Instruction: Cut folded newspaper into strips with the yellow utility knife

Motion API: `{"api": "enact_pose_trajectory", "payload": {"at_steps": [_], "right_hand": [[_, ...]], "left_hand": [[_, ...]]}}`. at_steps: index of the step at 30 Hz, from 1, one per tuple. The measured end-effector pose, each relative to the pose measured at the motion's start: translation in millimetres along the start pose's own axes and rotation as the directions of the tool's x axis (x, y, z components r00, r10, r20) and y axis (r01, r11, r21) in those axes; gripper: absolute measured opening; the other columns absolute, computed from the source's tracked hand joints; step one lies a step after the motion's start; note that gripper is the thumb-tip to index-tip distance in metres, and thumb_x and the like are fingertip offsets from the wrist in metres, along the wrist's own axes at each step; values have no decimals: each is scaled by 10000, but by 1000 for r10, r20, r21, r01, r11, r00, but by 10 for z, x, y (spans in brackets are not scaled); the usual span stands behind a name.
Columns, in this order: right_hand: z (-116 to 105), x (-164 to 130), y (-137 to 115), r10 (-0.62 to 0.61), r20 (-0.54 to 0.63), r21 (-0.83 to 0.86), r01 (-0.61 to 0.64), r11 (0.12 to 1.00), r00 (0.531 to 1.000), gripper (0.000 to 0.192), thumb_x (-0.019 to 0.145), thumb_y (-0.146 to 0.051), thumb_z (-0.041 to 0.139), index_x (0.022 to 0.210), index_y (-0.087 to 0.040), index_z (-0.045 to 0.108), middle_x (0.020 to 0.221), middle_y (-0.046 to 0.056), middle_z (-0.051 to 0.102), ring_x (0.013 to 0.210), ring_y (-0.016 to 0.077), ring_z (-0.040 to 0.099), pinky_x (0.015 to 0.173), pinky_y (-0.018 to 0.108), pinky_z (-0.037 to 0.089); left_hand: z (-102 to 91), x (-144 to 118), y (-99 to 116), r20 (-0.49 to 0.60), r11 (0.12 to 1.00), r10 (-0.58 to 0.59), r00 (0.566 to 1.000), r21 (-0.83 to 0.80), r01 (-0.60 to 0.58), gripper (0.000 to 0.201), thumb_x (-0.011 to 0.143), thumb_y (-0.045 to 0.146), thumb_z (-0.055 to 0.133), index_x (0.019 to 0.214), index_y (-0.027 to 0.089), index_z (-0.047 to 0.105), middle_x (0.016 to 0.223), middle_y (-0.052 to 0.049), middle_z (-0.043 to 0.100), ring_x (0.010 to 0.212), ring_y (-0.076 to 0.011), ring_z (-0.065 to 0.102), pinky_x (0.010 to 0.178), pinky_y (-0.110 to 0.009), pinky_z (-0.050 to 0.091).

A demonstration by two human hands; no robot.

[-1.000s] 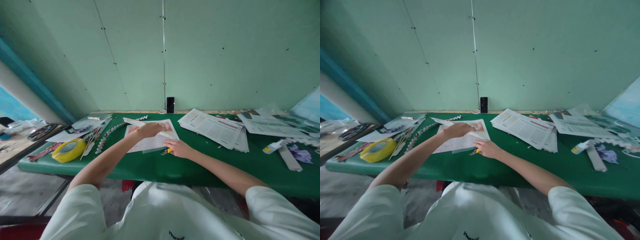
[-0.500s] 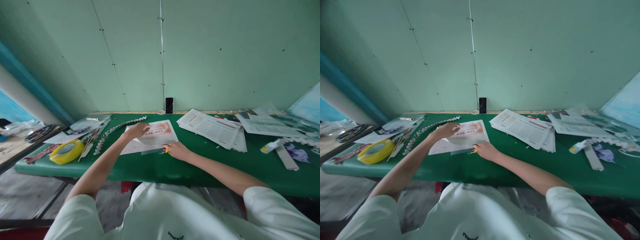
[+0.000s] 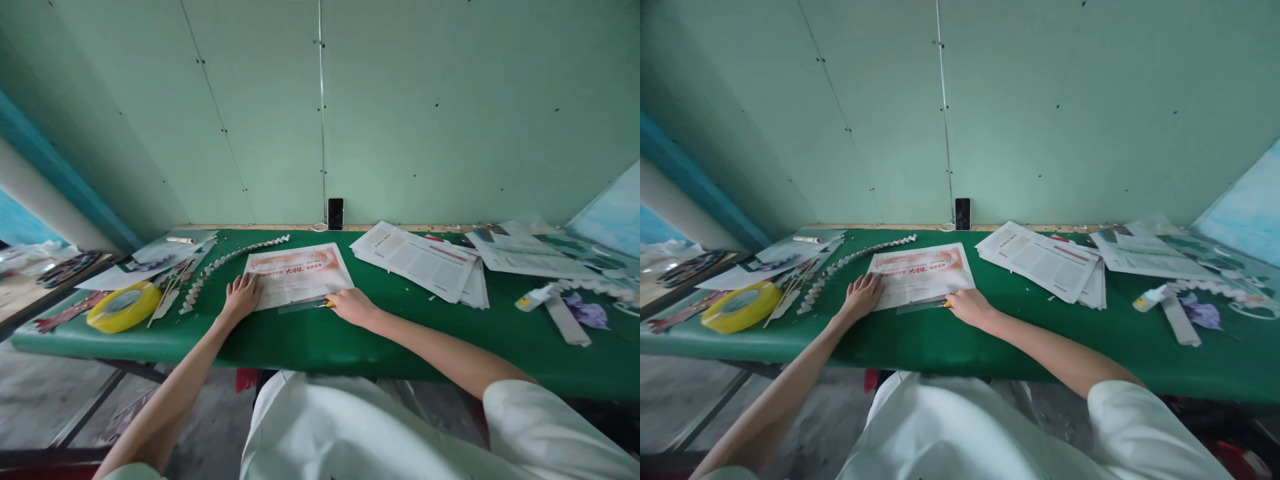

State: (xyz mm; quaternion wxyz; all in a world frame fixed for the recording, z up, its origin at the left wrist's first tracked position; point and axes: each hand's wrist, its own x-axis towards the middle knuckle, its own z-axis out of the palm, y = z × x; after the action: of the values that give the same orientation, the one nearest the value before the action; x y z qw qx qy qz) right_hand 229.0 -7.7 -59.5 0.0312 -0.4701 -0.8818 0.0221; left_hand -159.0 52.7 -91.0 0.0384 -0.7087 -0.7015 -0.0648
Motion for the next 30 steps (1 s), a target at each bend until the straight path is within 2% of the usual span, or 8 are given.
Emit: {"api": "enact_pose_trajectory", "payload": {"at_steps": [5, 13, 17, 20, 22, 25, 30], "right_hand": [[-2, -35, -19, 28, -10, -17, -28, 999, 1000, 281, 1092, -330, 639, 1306, -209, 776, 1079, 127, 858, 985, 314, 834, 831, 348, 612], [-9, -171, 9, 62, -69, -27, -64, 998, 996, 316, 1088, -320, 645, 1369, -190, 710, 1298, 164, 805, 1064, 298, 808, 860, 350, 608], [-49, -113, 27, 35, -61, -36, -38, 999, 998, 297, 1092, -316, 631, 1344, -190, 725, 1287, 152, 802, 1070, 293, 798, 863, 351, 597], [-69, -52, -13, -14, -82, -82, 7, 997, 997, 271, 1102, -299, 612, 1285, -154, 748, 1220, 167, 805, 1071, 299, 779, 855, 352, 585], [-73, -11, -58, -68, -117, -126, 53, 991, 991, 273, 1135, -287, 556, 1202, -134, 771, 1138, 178, 804, 1102, 311, 752, 866, 359, 573], [-58, 57, -137, -151, -171, -209, 114, 971, 974, 350, 1164, -234, 461, 1118, -108, 785, 1082, 187, 790, 1159, 329, 705, 939, 398, 560], [11, 182, -278, -224, -198, -235, 176, 956, 954, 283, 1146, -196, 489, 1190, -99, 751, 1199, 179, 767, 1154, 319, 683, 999, 428, 555]], "left_hand": [[-40, -16, -21, -1, 998, 42, 999, 47, -42, 629, 1148, 467, 315, 1720, 235, 438, 1797, -160, 385, 1655, -416, 334, 1317, -631, 301], [-50, 6, -24, -55, 1000, 22, 998, 9, -21, 569, 1126, 480, 388, 1640, 294, 545, 1733, -135, 486, 1617, -395, 389, 1304, -596, 341], [-146, 111, -63, -49, 999, 44, 998, -8, -45, 492, 1102, 487, 439, 1504, 313, 663, 1573, -150, 603, 1479, -417, 515, 1237, -611, 411], [-191, 219, -110, -70, 994, 110, 991, 5, -110, 455, 1106, 475, 428, 1379, 241, 707, 1382, -191, 650, 1359, -417, 577, 1171, -603, 461], [-169, 290, -136, -90, 990, 141, 986, -5, -142, 427, 1100, 449, 437, 1325, 199, 699, 1331, -210, 643, 1311, -412, 596, 1127, -592, 492], [-65, 374, -170, -121, 979, 184, 975, -65, -193, 409, 1082, 405, 437, 1308, 152, 664, 1364, -238, 636, 1320, -407, 603, 1132, -585, 501], [106, 439, -250, -166, 936, 303, 938, -134, -326, 522, 1091, 376, 374, 1496, 115, 575, 1633, -240, 543, 1565, -371, 481, 1292, -562, 399]]}}
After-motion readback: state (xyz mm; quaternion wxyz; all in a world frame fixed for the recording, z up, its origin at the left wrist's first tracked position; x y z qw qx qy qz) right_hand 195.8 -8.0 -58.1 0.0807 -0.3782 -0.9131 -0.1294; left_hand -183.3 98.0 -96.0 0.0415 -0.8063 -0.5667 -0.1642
